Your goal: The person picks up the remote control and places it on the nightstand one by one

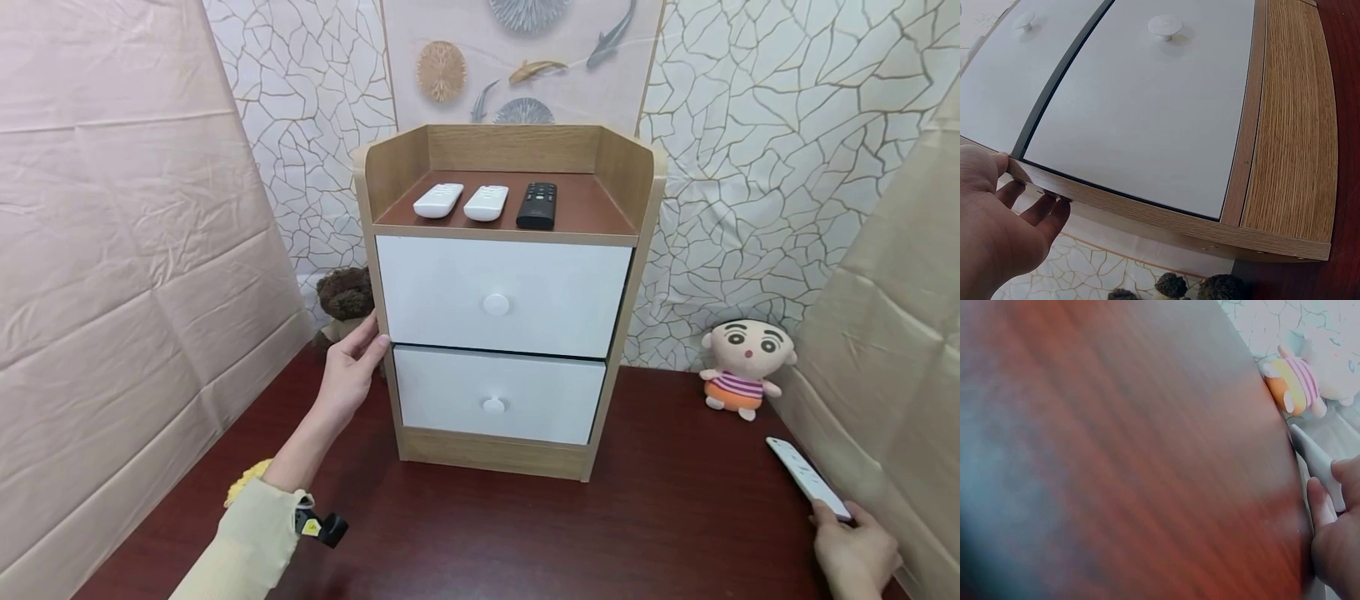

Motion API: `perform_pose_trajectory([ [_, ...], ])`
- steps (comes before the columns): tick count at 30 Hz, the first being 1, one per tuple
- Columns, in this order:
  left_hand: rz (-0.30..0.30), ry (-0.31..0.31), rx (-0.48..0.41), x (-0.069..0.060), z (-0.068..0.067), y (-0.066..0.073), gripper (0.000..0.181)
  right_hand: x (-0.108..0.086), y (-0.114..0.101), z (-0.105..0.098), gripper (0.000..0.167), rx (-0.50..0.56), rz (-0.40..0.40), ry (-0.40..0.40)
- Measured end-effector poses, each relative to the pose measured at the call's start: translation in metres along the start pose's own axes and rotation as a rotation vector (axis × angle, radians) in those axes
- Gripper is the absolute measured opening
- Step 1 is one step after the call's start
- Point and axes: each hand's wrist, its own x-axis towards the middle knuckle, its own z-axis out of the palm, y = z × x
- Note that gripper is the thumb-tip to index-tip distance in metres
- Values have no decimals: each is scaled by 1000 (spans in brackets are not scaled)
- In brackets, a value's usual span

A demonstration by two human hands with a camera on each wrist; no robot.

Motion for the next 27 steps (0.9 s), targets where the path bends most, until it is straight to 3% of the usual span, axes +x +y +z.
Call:
perform_pose_trajectory([
  [2, -3, 0, -2, 0, 0, 0, 55, -2, -2, -1, 55, 61, 24, -1],
  [6, -6, -1, -5, 1, 0, -2, 55, -6, -10, -1, 14, 524, 174, -31],
  [8, -7, -2, -6, 2, 0, -2, 55, -6, -16, -1, 27, 790, 265, -19],
  [10, -7, -1, -2, 2, 0, -3, 56, -6, -22, 0, 31, 949, 318, -5],
  [13, -3, 4, 2, 1, 0, -3, 56, -7, -30, -1, 25, 1051, 331, -1],
  [16, 2, 6, 6, 1, 0, -3, 55, -9, -33, -4, 26, 1094, 288, -44],
  [21, 5, 6, 9, 0, 0, -2, 55, -14, -30, -11, 31, 1203, 139, -235],
  [27, 2, 4, 7, 0, 0, -2, 55, -16, -41, -15, 31, 1351, 24, -436],
])
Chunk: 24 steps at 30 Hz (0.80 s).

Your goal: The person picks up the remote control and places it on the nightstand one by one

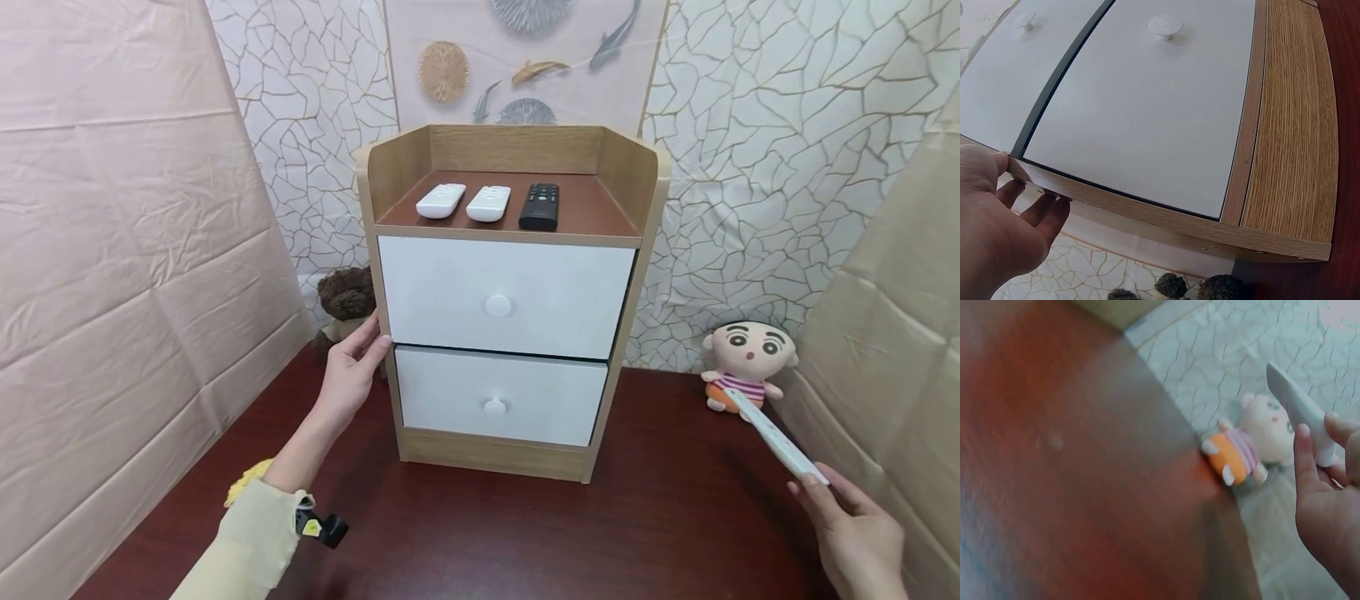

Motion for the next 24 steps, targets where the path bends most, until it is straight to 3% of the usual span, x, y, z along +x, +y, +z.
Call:
perform_pose_trajectory([
  [6, 2, -4, 0, 2, 0, 0, 55, 2, -4, 30, 35, 82, -46, -185],
  [12, -9, 3, -9, 1, -1, 1, 54, 2, -15, 65, 35, 37, -45, -272],
  [16, -8, 4, -9, 1, -1, 1, 54, 2, -20, 87, 36, 107, -87, -352],
  [24, -4, 5, 0, 0, -1, 1, 55, -3, -28, 117, 37, 225, -153, -433],
])
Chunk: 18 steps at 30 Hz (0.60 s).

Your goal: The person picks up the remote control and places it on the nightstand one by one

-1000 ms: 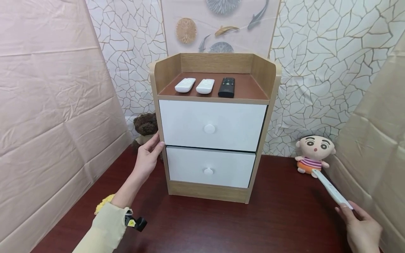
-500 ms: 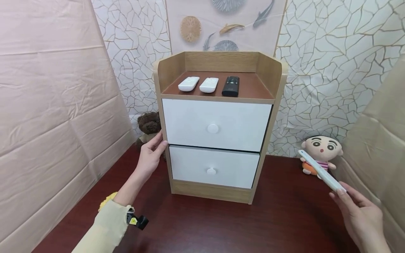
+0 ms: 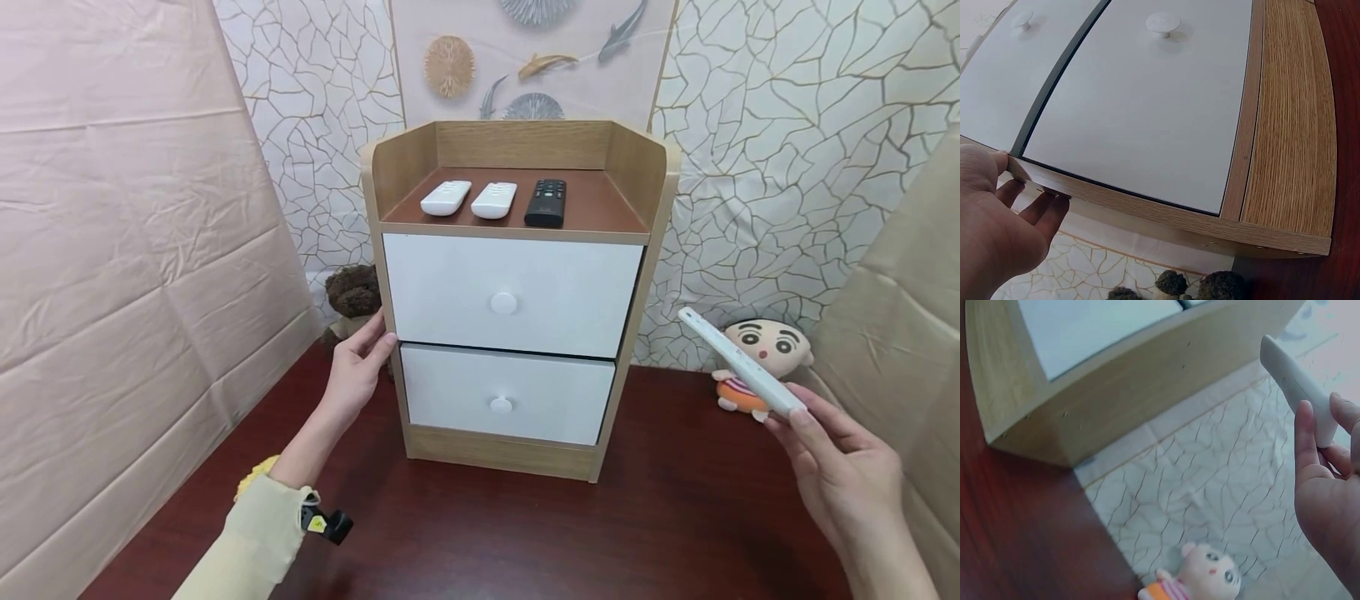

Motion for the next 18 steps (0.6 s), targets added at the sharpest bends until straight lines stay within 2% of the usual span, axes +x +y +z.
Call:
perform_pose_trajectory([
  [3, -3, 3, -4, 0, 0, 0, 54, 4, -2, 10, 39, 82, -13, -97],
  [8, -4, 5, -8, 1, 1, 0, 54, 10, -6, 23, 40, 188, 20, -250],
  [14, -8, 13, -11, 0, 1, 1, 54, 15, -10, 40, 40, 227, 53, -250],
  [18, -13, 11, -15, 0, 1, 1, 54, 17, -10, 56, 40, 184, 21, -281],
])
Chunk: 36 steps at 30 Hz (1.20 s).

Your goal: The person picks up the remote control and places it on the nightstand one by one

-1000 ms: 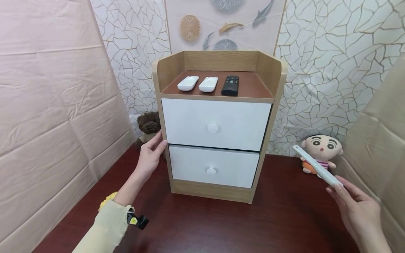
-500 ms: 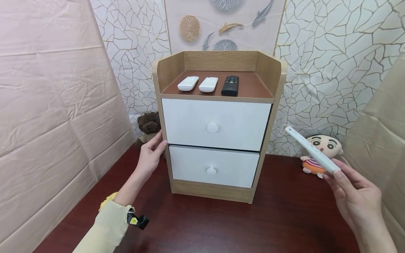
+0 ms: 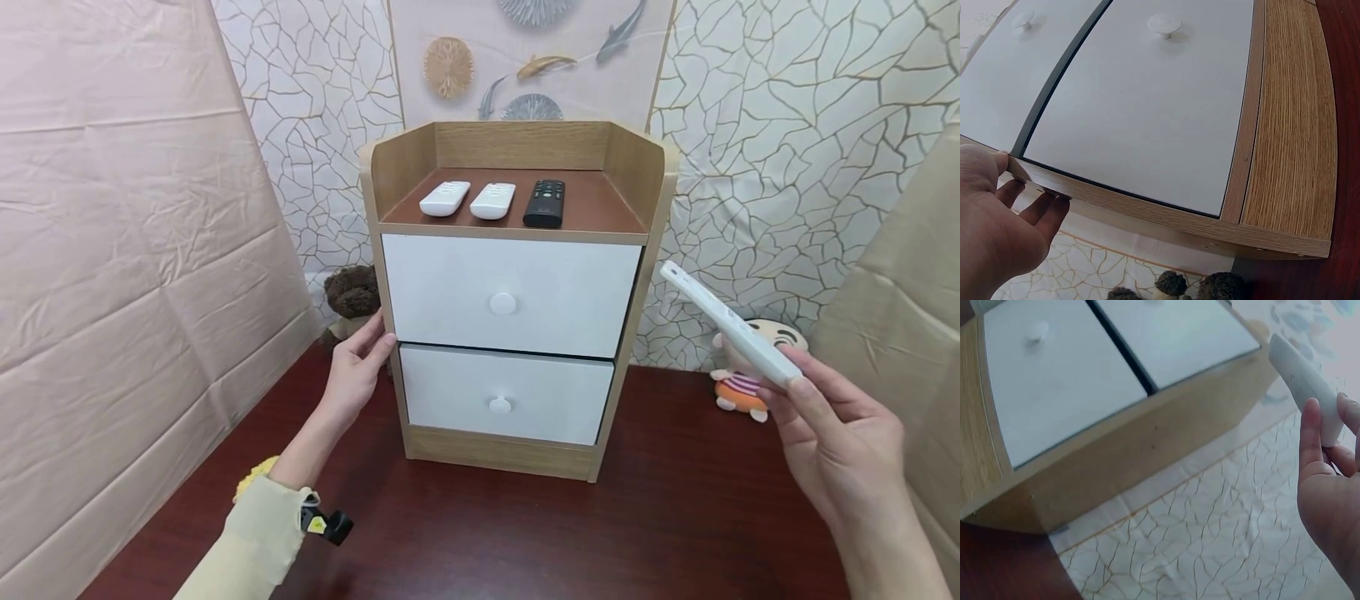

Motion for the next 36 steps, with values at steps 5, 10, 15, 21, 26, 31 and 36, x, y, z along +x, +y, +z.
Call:
perform_pose_trajectory([
  [5, 0, -6, 0, 0, -1, -1, 54, 7, 6, 20, 40, 2, -27, 15],
  [10, 0, 0, 2, 0, 0, -1, 54, 13, 11, 40, 36, -150, -68, 143],
  [15, 10, 7, 0, -1, 1, -1, 54, 19, 15, 56, 37, -224, -89, 198],
  [21, 18, 7, 1, -1, 1, -1, 53, 28, 20, 79, 43, -328, -65, 313],
  [26, 20, 10, -5, -2, 1, -1, 53, 40, 31, 100, 42, -402, -106, 364],
  [31, 22, 2, -2, -2, 0, -1, 53, 52, 43, 118, 45, -561, -159, 490],
  [36, 24, 1, 1, -2, 0, 0, 54, 62, 51, 127, 46, -814, -175, 558],
])
